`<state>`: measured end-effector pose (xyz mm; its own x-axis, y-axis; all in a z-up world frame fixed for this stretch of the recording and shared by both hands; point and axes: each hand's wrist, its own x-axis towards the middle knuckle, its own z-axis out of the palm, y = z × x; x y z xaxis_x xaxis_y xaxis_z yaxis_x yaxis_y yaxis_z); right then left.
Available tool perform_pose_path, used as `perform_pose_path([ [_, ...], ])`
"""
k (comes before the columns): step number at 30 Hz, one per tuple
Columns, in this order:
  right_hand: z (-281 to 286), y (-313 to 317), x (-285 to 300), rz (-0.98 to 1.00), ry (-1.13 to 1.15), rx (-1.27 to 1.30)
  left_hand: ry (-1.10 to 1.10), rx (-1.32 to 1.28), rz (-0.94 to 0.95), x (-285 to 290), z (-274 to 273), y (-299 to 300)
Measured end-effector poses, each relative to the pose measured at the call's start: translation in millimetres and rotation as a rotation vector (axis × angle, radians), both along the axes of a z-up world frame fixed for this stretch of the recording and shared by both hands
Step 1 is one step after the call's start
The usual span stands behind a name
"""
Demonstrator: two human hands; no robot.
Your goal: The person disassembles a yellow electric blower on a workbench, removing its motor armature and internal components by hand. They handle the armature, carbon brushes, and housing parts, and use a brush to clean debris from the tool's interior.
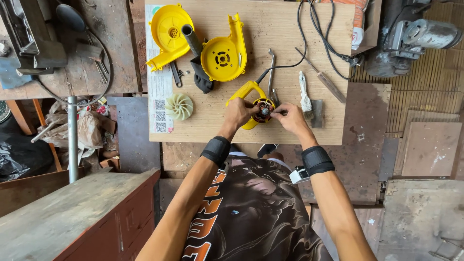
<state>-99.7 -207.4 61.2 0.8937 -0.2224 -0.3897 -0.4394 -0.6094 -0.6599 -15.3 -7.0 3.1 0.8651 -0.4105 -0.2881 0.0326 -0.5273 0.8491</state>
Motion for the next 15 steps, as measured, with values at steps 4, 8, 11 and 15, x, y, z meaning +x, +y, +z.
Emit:
perform_pose_path([
  [4, -6, -3, 4, -0.016, -0.003, -0.002, -0.033, -0.044, -0.01, 6, 5, 8],
  [8, -16, -5, -4, 0.012, -0.031, 0.001, 0.195, -0.201, -0.032, 2, 2, 16],
  [11, -12, -5, 1, -0.02, 0.009, 0.03, 0.142, -0.18, -0.06, 4, 9, 18],
  [15, -17, -6, -2, -0.011, -0.01, 0.019, 0.046, -0.168, -0.091, -1, 19, 22],
])
